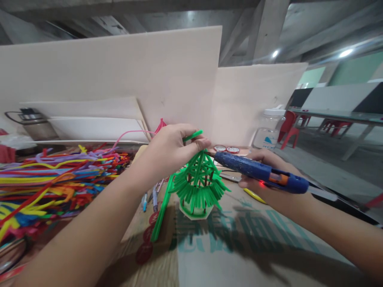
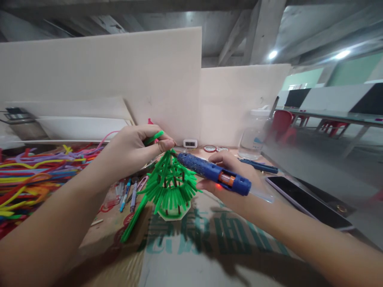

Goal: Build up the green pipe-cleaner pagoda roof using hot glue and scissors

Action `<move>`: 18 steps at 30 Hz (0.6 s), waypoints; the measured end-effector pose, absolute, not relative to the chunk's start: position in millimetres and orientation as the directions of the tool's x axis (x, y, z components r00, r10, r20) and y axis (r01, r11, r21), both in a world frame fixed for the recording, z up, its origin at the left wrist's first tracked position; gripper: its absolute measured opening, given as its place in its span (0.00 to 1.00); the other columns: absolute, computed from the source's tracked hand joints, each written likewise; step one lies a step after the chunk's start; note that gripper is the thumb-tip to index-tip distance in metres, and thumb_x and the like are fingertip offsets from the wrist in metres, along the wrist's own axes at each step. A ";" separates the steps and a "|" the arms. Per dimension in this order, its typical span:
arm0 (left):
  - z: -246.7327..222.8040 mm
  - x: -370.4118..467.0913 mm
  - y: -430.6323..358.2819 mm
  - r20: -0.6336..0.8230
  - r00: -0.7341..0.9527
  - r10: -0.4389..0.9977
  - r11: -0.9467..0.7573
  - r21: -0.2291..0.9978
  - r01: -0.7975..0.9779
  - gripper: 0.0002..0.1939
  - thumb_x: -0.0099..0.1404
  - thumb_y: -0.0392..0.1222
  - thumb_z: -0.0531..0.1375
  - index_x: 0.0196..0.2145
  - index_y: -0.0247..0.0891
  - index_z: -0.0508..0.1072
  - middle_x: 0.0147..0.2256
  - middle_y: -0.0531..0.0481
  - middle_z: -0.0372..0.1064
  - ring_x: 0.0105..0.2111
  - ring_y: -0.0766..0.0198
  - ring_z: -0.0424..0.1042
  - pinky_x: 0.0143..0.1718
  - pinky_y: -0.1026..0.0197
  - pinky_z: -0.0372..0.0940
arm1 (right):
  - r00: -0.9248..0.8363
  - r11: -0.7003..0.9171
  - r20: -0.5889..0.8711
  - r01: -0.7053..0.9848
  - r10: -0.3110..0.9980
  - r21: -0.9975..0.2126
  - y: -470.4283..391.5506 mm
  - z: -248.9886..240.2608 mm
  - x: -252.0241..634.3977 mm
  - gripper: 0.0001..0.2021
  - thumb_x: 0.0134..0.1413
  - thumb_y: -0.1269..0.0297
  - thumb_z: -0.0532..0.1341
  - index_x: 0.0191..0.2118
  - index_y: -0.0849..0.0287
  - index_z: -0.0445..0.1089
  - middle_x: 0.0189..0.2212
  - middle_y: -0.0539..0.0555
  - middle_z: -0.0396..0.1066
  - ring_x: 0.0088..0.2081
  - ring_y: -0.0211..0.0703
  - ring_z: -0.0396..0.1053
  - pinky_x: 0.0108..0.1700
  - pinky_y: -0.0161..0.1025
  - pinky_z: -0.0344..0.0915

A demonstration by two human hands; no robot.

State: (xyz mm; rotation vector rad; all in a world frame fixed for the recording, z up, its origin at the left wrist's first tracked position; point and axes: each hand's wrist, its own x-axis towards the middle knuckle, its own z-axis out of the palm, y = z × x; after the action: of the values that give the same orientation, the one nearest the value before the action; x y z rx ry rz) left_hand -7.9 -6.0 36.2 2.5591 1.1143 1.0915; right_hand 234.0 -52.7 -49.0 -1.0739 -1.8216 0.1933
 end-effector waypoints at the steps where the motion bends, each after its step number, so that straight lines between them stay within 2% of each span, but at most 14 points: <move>1: 36.3 -7.9 -5.9 0.568 0.463 0.681 -0.717 0.390 0.578 0.16 0.66 0.51 0.59 0.29 0.38 0.77 0.18 0.56 0.62 0.19 0.68 0.59 0.20 0.64 0.49 | -0.130 0.598 0.661 0.579 0.739 -0.554 -52.3 -49.1 234.2 0.14 0.53 0.51 0.67 0.42 0.48 0.69 0.29 0.50 0.75 0.27 0.47 0.73 0.28 0.44 0.69; 7: 38.1 -7.8 -7.5 0.560 0.474 0.680 -0.719 0.378 0.584 0.15 0.66 0.50 0.59 0.29 0.37 0.77 0.18 0.56 0.62 0.19 0.69 0.59 0.20 0.64 0.50 | -0.120 0.584 0.652 0.585 0.748 -0.562 -54.2 -46.4 233.4 0.14 0.50 0.51 0.68 0.41 0.48 0.70 0.32 0.51 0.77 0.27 0.47 0.74 0.28 0.43 0.69; 13: 38.8 -7.4 -7.3 0.550 0.477 0.685 -0.713 0.373 0.593 0.16 0.67 0.49 0.58 0.26 0.37 0.75 0.18 0.56 0.62 0.19 0.69 0.59 0.20 0.64 0.49 | -0.102 0.587 0.651 0.553 0.752 -0.591 -56.7 -42.9 230.5 0.14 0.48 0.52 0.70 0.39 0.47 0.69 0.28 0.48 0.77 0.26 0.45 0.73 0.27 0.42 0.68; 18: 39.0 -7.3 -6.0 0.568 0.485 0.666 -0.728 0.351 0.589 0.16 0.67 0.49 0.57 0.27 0.37 0.75 0.19 0.56 0.62 0.20 0.69 0.61 0.21 0.64 0.50 | -0.073 0.577 0.641 0.522 0.764 -0.628 -56.6 -41.1 227.5 0.15 0.47 0.51 0.70 0.38 0.48 0.68 0.29 0.51 0.77 0.26 0.47 0.73 0.28 0.45 0.69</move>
State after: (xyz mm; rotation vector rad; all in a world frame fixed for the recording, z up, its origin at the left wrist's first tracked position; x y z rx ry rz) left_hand -7.3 -6.0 39.0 2.6121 1.1083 1.0724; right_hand 227.5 -56.6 -41.1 -1.0688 -1.7364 0.2818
